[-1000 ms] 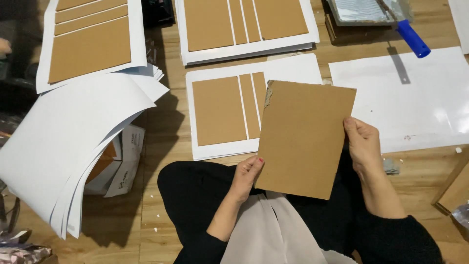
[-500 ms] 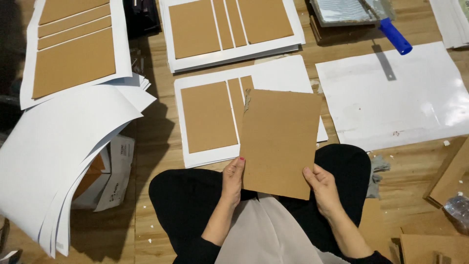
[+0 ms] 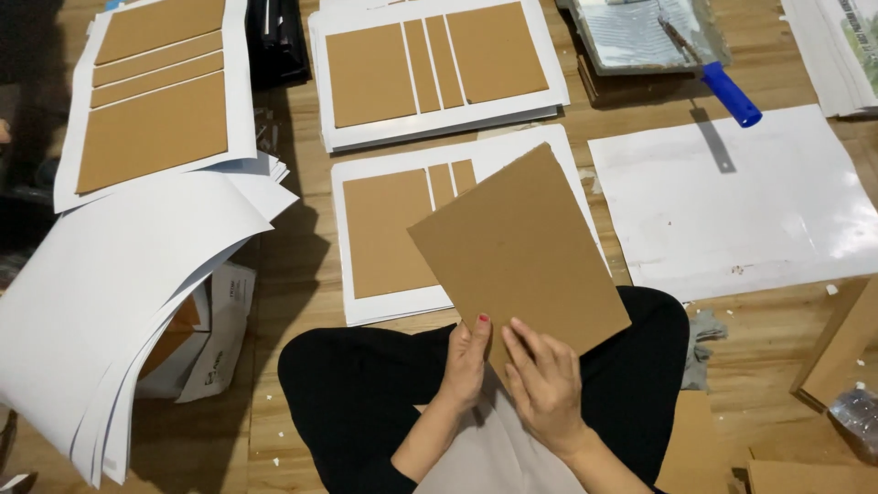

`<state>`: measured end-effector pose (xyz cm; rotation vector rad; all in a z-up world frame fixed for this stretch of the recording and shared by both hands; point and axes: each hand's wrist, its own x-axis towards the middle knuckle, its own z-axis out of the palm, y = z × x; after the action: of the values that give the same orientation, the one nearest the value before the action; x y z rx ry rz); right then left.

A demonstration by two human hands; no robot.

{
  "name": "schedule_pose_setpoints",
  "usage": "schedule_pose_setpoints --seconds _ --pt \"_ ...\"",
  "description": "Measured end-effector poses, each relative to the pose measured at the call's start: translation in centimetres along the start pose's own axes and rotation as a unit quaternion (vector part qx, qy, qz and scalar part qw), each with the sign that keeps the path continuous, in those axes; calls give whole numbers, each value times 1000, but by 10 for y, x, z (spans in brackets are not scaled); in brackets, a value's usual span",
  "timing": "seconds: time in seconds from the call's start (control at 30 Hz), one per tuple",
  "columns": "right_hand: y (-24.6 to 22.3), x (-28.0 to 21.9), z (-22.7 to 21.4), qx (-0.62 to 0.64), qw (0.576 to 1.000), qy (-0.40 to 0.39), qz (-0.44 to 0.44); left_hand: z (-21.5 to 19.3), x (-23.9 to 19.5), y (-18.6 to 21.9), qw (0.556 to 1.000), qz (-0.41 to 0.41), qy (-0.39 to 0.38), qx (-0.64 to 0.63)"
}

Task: Applying glue to white sheets with a roller and precisely placing cardboard panels and strips onto them to assemble components.

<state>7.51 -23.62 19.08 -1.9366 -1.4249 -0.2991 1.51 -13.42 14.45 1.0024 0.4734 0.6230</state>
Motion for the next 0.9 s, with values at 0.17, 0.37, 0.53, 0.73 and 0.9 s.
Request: schedule_pose_setpoints --seconds 0.17,0.37,0.53,0.73,0.9 --pt "28 -2 -4 -82 989 -18 123 8 -1 18 998 -50 27 34" --pt "20 -1 -13 -8 986 -136 102 3 0 -10 997 -56 25 -51" --pt "15 -10 -9 25 985 -137 103 3 -4 -14 996 -69 60 5" --pt "15 -15 1 -20 991 -117 64 9 -4 -16 994 -67 73 -35" --pt "9 -12 -2 52 997 -27 58 17 -5 -8 989 -116 86 -41"
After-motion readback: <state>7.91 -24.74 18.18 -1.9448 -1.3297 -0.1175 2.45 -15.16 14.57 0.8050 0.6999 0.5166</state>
